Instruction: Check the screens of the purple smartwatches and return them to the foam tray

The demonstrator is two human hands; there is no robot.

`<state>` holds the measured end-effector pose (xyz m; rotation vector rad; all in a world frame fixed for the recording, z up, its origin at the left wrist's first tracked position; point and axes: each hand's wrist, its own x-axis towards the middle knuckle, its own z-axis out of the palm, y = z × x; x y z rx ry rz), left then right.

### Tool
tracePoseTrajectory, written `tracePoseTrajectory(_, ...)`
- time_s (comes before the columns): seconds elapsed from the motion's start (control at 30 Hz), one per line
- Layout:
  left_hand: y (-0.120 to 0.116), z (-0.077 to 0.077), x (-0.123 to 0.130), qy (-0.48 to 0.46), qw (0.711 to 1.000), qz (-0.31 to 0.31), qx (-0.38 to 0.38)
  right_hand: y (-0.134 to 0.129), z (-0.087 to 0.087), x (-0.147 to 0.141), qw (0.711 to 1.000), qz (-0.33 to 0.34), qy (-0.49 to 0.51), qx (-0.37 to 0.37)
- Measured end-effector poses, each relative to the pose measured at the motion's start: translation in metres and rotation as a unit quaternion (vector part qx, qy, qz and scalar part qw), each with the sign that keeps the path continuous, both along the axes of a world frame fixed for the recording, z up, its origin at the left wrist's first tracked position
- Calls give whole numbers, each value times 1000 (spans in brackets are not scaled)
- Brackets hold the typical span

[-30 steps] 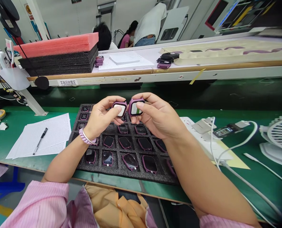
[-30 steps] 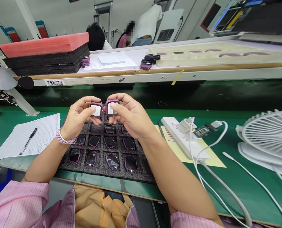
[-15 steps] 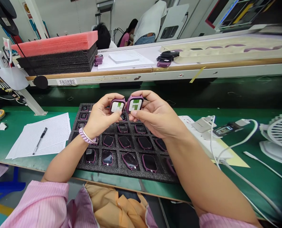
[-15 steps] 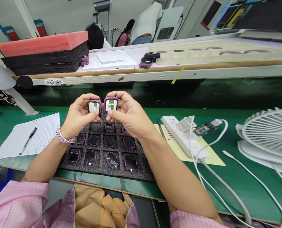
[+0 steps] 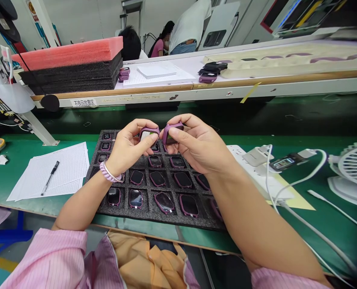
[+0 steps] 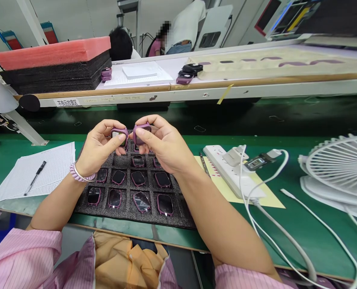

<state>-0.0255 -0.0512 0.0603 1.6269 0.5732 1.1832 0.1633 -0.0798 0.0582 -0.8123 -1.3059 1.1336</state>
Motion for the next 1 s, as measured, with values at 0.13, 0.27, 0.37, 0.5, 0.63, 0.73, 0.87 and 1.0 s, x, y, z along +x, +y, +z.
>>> tracePoseTrajectory(0.13, 1, 0, 0, -3, 1000, -3, 6, 0, 0, 0, 1000, 5, 3, 4)
tracePoseTrajectory(0.27, 3, -3, 1, -19, 999, -18, 20, -1, 2, -1, 1000, 1, 13, 4)
tracePoseTrajectory(0.37, 5, -4, 1, -22, 999, -23, 17, -1, 2, 0, 1000, 1, 4, 4)
tracePoseTrajectory(0.5, 6, -5, 1, -22, 999, -24, 16, 0, 1, 2, 1000, 7, 3, 5)
tracePoseTrajectory(0.63, 3, -4, 1, -24, 999, -21, 13, 2, 0, 3, 1000, 2, 7, 1)
tracePoseTrajectory(0.73, 1, -2, 1, -20, 1000, -10, 3, 1, 0, 2, 1000, 7, 13, 3)
tracePoseTrajectory(0.87, 1, -1, 1, -11, 1000, -1, -9, 0, 1, 1, 1000, 15, 21, 5)
tracePoseTrajectory(1.0, 2, -2, 0, -4, 1000, 1, -12, 1, 1, 0, 999, 20, 36, 3)
